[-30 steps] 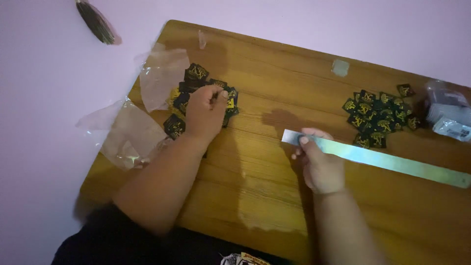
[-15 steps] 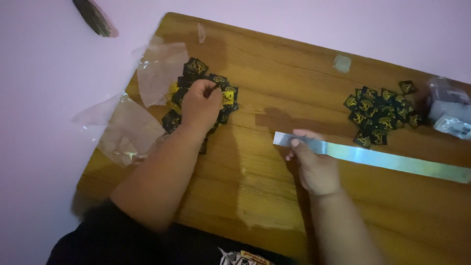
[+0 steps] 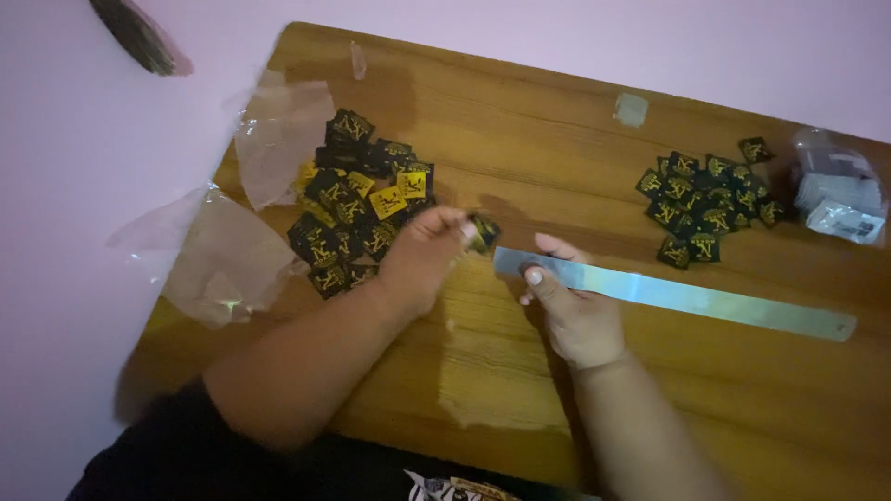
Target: Measuring individual clothing labels using a metal ruler for quality control purposes.
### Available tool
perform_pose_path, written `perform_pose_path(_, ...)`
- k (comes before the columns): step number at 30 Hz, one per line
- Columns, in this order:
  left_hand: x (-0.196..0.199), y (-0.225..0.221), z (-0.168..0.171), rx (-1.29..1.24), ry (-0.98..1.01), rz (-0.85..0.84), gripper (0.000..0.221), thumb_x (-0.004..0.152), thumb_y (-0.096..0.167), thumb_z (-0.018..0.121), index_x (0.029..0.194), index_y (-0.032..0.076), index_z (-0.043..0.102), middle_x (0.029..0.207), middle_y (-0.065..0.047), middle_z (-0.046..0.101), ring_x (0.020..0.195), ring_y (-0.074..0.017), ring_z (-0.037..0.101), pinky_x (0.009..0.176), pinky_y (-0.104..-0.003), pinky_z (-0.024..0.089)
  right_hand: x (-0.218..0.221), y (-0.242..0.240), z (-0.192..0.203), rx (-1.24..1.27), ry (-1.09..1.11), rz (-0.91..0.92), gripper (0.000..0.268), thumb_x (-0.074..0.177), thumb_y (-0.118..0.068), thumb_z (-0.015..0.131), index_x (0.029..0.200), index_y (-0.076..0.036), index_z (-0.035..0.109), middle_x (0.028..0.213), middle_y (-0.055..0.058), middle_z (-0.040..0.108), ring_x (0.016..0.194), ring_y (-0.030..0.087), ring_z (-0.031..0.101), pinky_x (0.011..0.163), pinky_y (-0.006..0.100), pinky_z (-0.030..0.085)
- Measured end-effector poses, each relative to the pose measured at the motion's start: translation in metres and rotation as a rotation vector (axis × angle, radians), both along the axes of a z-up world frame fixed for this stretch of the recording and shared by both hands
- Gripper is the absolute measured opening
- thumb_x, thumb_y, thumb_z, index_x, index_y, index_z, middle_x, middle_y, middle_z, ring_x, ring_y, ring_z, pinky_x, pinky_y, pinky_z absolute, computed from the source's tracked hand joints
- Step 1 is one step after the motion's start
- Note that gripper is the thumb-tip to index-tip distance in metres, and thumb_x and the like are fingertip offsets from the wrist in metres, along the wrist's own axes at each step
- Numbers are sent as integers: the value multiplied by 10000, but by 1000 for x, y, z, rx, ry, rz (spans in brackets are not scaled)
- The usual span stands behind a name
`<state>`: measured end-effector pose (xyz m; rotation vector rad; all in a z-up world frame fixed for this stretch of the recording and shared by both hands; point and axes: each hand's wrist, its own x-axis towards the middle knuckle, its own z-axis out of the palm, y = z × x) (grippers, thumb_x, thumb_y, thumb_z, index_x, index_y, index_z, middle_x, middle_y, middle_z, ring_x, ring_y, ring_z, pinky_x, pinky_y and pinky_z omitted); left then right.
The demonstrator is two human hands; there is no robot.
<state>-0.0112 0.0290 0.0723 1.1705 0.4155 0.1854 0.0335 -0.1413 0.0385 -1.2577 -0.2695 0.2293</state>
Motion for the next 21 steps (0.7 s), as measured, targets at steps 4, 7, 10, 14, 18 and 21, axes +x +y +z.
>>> perform_pose_path(4,5,-14,-39,-39,-81,-187,162,846,93,595,995,27,600,811,-37,642,703,-70,570,685,-217,478,-3,2,2,-36,-22,25,436,771,-47,670,1162,71,517,687,96,586,526,123,563,510,246,549)
perform_pose_path(7,10,-15,-52,-270,-130,-241,188,836,90,564,1010,17,566,778,-83,639,667,-115,610,656,-232,500,1,1,-3,-92,-68,34,396,795,-63,655,1149,75,545,641,134,593,521,157,564,517,274,549)
perform_pose_path(10,12,-16,-58,-400,-141,-315,150,840,118,574,971,45,577,806,-92,642,667,-148,624,640,-265,504,4,-2,-18,-209,-95,9,321,784,-124,685,1064,23,628,701,151,640,580,180,594,561,339,565)
perform_pose_path(14,16,-15,-75,-415,-135,-301,176,859,106,532,1007,11,543,827,-118,622,686,-157,626,631,-275,519,2,3,-8,-251,-129,-34,229,806,-158,670,981,-11,654,686,96,618,573,159,563,536,331,550)
perform_pose_path(18,19,-14,-87,-476,-138,-320,167,869,71,534,1012,-14,548,856,-143,613,687,-165,637,609,-277,561,1,2,-13,-46,-97,-84,164,792,-64,676,914,39,638,656,116,584,541,196,556,507,328,548)
perform_pose_path(21,19,-14,-81,-448,-131,-306,146,857,66,576,975,-12,541,807,-115,549,666,-191,624,618,-313,559,-7,14,3,32,-66,-72,101,785,-61,685,829,22,650,647,103,580,566,201,545,513,330,540)
